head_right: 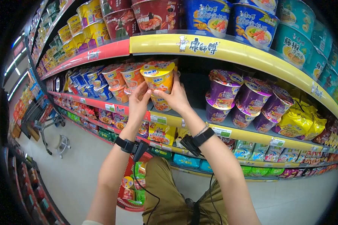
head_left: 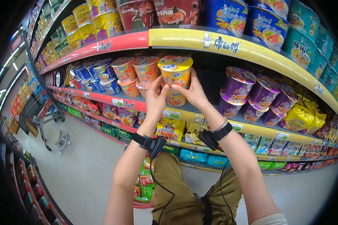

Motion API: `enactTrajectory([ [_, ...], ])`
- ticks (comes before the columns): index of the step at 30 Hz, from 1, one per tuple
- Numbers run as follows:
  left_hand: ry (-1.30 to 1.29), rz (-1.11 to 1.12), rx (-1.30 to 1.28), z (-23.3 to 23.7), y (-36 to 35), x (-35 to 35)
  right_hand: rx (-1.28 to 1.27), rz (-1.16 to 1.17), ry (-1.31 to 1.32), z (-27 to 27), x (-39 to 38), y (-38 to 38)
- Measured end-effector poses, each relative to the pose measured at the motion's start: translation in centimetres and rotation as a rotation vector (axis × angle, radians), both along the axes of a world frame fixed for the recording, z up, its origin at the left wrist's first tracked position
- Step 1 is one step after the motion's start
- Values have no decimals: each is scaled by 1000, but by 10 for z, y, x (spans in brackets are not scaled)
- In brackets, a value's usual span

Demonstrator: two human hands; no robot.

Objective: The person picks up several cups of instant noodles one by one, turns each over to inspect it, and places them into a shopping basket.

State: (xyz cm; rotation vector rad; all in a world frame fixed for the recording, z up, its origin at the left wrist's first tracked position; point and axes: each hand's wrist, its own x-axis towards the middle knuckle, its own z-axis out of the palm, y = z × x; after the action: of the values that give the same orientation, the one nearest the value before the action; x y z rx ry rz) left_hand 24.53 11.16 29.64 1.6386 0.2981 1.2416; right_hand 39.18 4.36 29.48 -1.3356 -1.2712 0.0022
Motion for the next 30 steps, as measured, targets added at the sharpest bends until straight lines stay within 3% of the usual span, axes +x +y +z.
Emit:
enactTrajectory([
  [5,53,-33,22,-18,8,3,-98,-49,11,-5,2,7],
  [8,229,29,18,-27,9,0,-102,-113,-15,-2,-6,6],
  [12,191,-60,18,-29,0,-3,-53,-173,-7,-6,-12,8],
  [15,95,231,189,-39,-18,-12,102,-393,-104,-23,-28,-11],
  [18,146,364,390,-45,-49,-25,203,-402,-101,-35,-41,-61],
  [25,239,-61,562,-44,-96,11,121,-696,-326,-64,-24,-155],
  [30,223,-129,577,-39,-111,70,57,-830,-404,-63,7,-185],
])
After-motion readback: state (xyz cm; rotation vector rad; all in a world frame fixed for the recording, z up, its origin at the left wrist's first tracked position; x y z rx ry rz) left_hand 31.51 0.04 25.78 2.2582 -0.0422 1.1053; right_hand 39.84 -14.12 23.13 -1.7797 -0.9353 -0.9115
